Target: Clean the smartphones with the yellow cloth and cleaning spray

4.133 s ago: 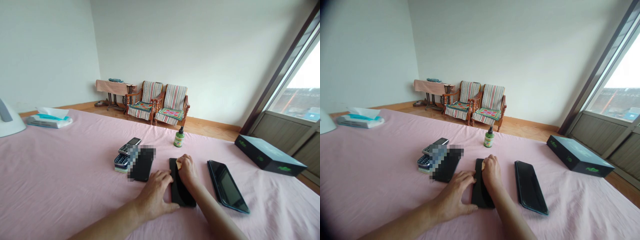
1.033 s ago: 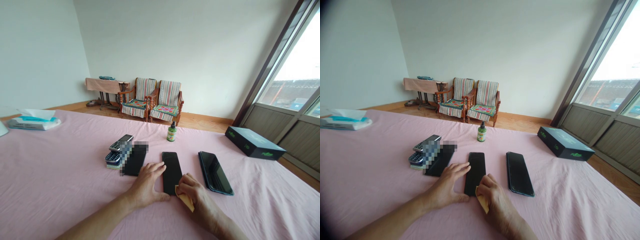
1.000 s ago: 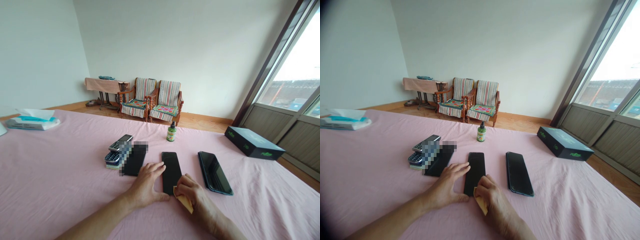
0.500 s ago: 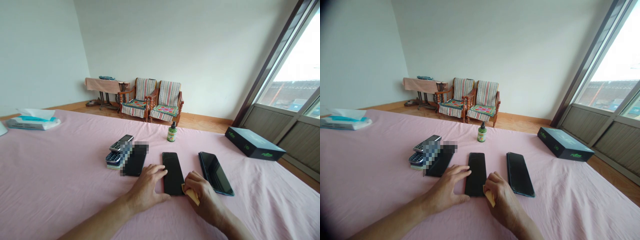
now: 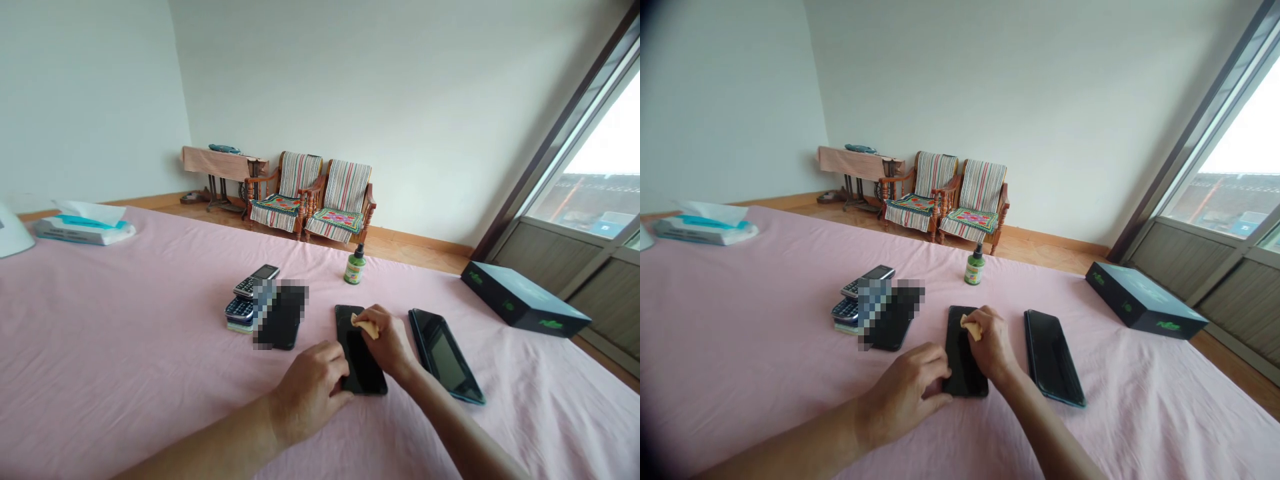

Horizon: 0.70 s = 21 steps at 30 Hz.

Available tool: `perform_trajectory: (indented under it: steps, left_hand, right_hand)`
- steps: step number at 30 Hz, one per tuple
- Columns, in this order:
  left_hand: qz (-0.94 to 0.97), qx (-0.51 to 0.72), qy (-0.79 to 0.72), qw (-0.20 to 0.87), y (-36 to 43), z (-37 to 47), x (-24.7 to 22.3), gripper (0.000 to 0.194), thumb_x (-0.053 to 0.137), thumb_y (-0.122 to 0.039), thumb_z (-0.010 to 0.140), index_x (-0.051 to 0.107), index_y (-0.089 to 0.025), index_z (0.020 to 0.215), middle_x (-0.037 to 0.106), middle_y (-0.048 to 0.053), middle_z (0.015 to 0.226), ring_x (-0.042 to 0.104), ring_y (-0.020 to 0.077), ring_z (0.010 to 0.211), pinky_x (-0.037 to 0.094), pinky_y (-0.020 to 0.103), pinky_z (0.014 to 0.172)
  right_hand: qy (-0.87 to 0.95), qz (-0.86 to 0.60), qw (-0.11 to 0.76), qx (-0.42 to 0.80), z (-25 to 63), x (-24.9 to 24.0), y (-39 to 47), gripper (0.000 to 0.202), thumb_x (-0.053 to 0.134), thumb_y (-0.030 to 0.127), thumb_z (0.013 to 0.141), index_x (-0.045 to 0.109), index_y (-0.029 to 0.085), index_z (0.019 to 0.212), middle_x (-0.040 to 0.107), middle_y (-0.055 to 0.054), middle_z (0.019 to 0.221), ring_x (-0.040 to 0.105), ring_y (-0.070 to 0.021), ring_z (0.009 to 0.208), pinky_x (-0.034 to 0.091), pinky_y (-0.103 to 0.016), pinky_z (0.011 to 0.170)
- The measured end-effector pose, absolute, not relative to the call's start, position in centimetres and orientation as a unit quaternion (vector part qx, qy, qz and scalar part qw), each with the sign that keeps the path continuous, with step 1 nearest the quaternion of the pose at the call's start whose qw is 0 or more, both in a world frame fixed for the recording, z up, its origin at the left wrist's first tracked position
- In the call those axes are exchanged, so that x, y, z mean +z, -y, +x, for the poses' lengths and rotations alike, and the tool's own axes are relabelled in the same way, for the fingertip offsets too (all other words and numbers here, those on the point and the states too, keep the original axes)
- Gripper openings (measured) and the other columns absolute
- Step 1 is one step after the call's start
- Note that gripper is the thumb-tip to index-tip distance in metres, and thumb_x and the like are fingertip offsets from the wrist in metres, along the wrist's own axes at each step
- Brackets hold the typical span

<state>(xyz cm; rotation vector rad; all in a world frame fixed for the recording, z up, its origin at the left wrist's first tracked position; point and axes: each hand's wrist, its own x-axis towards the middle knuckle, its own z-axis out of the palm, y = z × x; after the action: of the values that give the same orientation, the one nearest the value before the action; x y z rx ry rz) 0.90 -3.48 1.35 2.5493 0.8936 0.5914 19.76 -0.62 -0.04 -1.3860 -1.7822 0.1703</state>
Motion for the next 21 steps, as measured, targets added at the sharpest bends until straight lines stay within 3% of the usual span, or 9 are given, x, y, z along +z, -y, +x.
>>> perform_trajectory:
  steps: [9,16,21]
  left_hand:
    - [0.915,0.187,-0.321,0.154,3.7,0.7,1.3,0.017,0.077,-0.022,0.074,0.065,-0.019,0.085,0.062,0.001,0.091,0.058,0.0191,0.087,0.046,0.028,0.078]
    - [0.915,0.182,-0.329,0.149,3.7,0.8,1.7,0.015,0.077,-0.022,0.074,0.064,-0.018,0.08,0.061,0.0,0.088,0.058,0.0192,0.086,0.047,0.028,0.077]
    - [0.912,0.196,-0.324,0.157,3.9,0.8,1.6,0.021,0.075,-0.019,0.075,0.063,-0.02,0.091,0.061,0.001,0.095,0.057,0.0205,0.091,0.045,0.031,0.082]
  right_hand:
    - [0.762,-0.499,0.409,0.065,18.8,-1.4,-5.5,0.024,0.051,0.002,0.072,0.07,0.017,0.073,0.065,-0.005,0.073,0.057,-0.0161,0.071,0.044,-0.027,0.069]
    - [0.784,-0.471,0.396,0.08,18.6,-1.8,-1.2,0.019,0.053,0.007,0.079,0.069,0.017,0.074,0.061,-0.005,0.076,0.056,-0.0165,0.075,0.044,-0.027,0.067]
    - [0.792,-0.46,0.377,0.138,18.4,-0.7,3.5,0.019,0.055,0.003,0.072,0.068,0.017,0.072,0.059,-0.004,0.076,0.055,-0.0153,0.073,0.042,-0.025,0.063]
